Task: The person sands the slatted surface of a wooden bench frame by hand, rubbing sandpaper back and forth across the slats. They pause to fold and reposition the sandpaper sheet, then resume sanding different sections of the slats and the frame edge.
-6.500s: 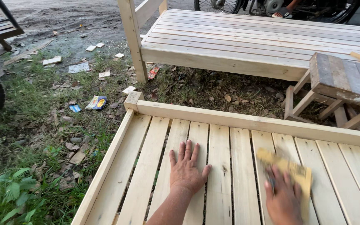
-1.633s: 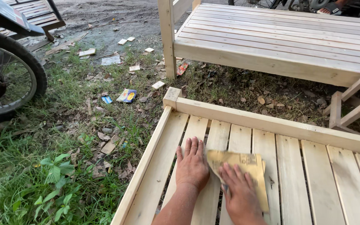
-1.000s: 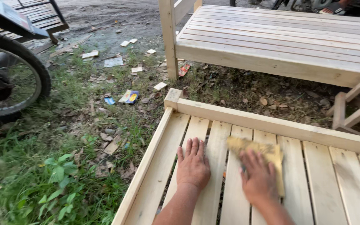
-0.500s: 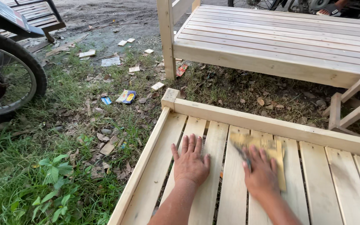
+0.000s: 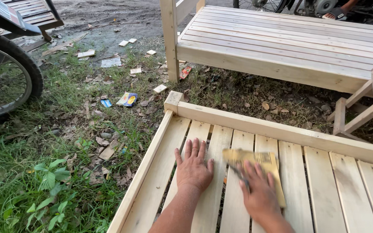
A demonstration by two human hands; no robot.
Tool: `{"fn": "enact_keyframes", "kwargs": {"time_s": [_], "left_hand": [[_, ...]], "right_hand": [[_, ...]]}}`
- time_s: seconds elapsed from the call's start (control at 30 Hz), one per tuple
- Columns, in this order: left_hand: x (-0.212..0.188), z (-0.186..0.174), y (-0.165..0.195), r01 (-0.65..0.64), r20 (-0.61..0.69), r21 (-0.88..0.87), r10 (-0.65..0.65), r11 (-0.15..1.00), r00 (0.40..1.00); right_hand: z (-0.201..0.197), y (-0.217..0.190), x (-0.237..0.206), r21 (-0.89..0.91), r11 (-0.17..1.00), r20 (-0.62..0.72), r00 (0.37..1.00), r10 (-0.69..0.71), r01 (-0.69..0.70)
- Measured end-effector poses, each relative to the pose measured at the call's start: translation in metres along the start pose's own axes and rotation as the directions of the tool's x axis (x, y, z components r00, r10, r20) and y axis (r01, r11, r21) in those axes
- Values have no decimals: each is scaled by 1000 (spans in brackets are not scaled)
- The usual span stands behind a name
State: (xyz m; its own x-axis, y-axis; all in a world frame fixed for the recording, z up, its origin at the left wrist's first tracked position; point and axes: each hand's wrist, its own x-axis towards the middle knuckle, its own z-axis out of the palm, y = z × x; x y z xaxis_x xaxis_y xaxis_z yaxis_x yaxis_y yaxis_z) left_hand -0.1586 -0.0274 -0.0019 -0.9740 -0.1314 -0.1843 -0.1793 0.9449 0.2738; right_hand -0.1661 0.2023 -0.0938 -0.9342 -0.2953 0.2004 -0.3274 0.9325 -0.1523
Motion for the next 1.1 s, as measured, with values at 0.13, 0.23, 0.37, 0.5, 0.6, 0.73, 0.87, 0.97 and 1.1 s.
{"fn": "enact_keyframes", "kwargs": {"time_s": [0.13,0.23,0.37,0.5,0.6,0.73,0.87,0.97,1.1], "left_hand": [[0,0,0,9,-14,-11,-9,1000,1000],[1,1,-1,10,-26,-48,-12,999,1000],[4,7,-3,1,-63,-120,-9,993,998],[7,10,-4,-1,-91,-130,-11,992,996],[7,11,-4,-8,-109,-133,-7,991,994],[8,12,-5,-1,-103,-150,-14,989,995],[9,14,-6,-23,-132,-166,1,986,991],[10,16,-8,-26,-149,-166,1,986,989],[11,19,-8,-29,-160,-184,-1,982,987]], "right_hand": [[-10,-10,72,-80,987,144,978,151,-140],[-5,-28,55,-48,997,52,997,63,-61],[5,-45,-12,-25,993,-124,985,-117,115],[0,-47,0,1,998,-49,997,-61,62],[-8,-49,54,3,1000,19,1000,6,-6],[-9,-61,64,-13,997,85,994,71,-70],[-5,-69,12,8,1000,69,998,14,-15],[-5,-66,14,-3,1000,72,997,-1,1],[-7,-57,72,24,1000,78,997,10,-12]]}}
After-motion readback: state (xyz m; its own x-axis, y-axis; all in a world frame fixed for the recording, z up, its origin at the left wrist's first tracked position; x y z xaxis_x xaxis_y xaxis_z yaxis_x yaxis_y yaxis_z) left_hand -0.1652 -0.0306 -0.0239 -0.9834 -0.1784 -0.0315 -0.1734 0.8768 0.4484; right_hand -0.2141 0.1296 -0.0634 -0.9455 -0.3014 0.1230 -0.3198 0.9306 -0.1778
